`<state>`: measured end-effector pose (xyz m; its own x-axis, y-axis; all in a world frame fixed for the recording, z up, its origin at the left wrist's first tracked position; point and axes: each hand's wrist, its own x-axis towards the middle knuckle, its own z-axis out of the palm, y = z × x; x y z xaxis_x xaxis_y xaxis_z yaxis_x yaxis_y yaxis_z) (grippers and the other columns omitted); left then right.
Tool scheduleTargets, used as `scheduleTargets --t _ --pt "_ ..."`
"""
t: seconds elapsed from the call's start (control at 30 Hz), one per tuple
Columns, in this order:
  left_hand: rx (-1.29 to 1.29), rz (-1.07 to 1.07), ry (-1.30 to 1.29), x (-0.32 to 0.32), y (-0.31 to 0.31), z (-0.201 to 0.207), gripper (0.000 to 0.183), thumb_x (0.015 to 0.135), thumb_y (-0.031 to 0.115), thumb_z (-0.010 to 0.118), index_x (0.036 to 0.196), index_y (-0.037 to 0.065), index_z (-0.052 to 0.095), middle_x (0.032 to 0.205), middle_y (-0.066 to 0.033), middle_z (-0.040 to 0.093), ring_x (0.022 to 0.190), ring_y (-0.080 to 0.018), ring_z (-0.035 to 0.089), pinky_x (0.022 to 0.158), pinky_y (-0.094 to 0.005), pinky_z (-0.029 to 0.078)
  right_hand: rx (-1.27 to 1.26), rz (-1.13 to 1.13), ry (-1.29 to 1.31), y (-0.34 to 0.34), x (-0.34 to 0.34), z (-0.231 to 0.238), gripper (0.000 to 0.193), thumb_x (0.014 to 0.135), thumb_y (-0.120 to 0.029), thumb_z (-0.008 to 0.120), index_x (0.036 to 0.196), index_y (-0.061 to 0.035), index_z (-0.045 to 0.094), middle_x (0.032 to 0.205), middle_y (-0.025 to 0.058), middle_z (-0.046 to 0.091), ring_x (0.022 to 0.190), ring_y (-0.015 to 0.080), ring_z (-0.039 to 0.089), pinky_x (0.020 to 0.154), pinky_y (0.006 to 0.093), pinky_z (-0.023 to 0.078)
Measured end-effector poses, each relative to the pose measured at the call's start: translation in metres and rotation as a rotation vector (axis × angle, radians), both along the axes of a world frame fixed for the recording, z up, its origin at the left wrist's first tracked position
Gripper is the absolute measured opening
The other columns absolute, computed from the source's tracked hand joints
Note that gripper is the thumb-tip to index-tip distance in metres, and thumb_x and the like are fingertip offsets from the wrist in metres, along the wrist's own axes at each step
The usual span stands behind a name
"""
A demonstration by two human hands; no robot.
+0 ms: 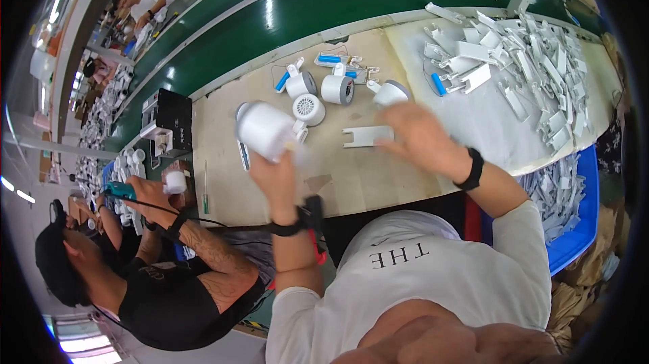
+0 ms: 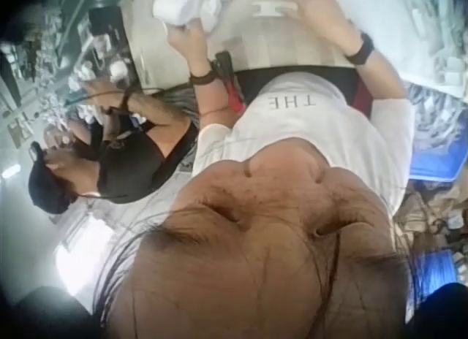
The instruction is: The person assembles handheld fans by picking up a base, inserting a battery, and snapping on a plastic cover. They then attach a fan head to the base and place the completed unit on the table before starting the next one.
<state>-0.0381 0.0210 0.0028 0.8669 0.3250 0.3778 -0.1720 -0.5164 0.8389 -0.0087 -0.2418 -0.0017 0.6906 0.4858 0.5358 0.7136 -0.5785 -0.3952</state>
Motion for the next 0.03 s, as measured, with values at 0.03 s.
scheduleTargets --t 0.03 --pt "0.258 0.172 0.075 0.0093 0.0389 -0.001 0.04 0.08 0.014 0.062 0.117 0.005 0.054 0.096 -0.0122 0.064 0.087 -0.0334 0.061 0.082 -0.0417 0.048 -0.095 -0.16 -0.027 -0.001 0.0114 0.0044 0.038 0.079 -0.031 0.065 0.111 -0.0125 0.054 0.108 0.016 0.056 0.104 0.0292 0.052 0.089 0.0388 0.039"
